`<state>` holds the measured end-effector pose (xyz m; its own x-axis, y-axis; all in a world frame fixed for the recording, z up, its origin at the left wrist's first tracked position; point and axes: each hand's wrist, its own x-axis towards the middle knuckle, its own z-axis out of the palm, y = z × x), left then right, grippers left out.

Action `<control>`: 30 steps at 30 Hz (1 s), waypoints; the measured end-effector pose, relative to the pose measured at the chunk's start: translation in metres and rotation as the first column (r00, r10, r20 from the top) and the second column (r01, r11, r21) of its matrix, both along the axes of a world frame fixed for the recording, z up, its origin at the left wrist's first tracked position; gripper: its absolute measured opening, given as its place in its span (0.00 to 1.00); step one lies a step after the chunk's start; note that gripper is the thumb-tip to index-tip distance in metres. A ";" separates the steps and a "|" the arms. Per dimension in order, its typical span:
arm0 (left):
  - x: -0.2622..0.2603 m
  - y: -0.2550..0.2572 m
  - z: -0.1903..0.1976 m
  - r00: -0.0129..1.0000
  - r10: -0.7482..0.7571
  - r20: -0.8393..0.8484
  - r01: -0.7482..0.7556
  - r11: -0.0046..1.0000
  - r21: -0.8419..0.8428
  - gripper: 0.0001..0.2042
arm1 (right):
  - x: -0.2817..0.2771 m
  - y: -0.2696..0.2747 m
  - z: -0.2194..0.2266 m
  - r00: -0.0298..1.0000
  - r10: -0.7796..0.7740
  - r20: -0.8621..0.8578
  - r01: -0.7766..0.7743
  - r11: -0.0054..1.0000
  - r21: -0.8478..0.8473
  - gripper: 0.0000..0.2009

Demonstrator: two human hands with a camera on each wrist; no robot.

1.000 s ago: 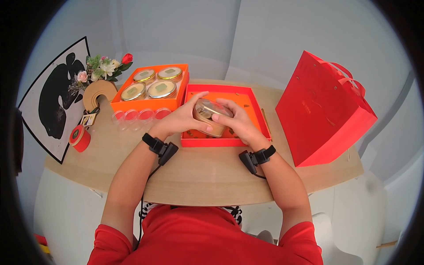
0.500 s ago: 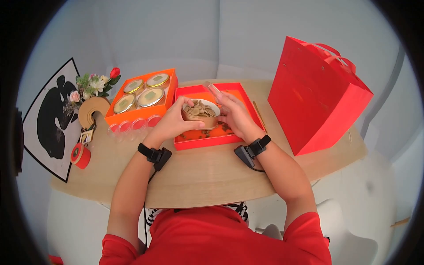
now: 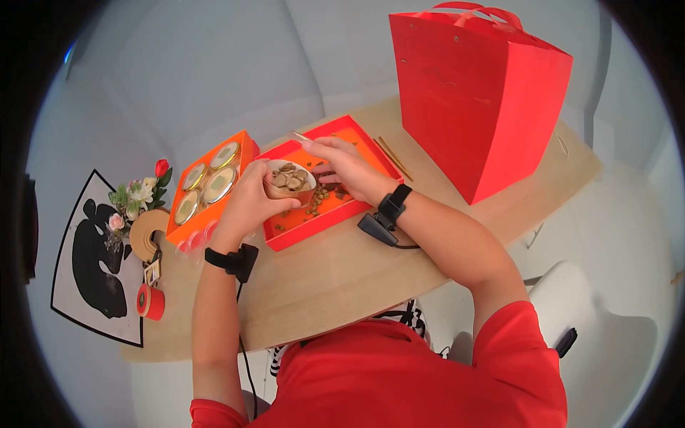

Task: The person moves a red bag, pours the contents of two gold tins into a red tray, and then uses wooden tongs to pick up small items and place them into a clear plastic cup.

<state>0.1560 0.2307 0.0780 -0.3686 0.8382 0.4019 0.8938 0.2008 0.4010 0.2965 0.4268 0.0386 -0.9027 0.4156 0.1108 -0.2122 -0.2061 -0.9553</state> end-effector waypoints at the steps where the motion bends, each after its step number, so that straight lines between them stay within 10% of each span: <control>1: -0.001 0.001 0.003 0.999 -0.012 -0.043 0.012 1.000 0.000 0.32 | 0.001 0.000 0.000 1.000 -0.004 0.005 0.004 1.000 0.010 0.41; 30: -0.001 0.005 0.015 0.976 -0.017 -0.218 -0.001 0.996 -0.084 0.26 | -0.010 0.007 -0.013 0.999 -0.014 0.047 0.014 1.000 0.009 0.35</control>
<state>0.1546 0.2353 0.0934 -0.2728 0.8749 0.4002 0.9596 0.2176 0.1785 0.2866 0.4335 0.0255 -0.9012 0.4274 0.0722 -0.1699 -0.1949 -0.9660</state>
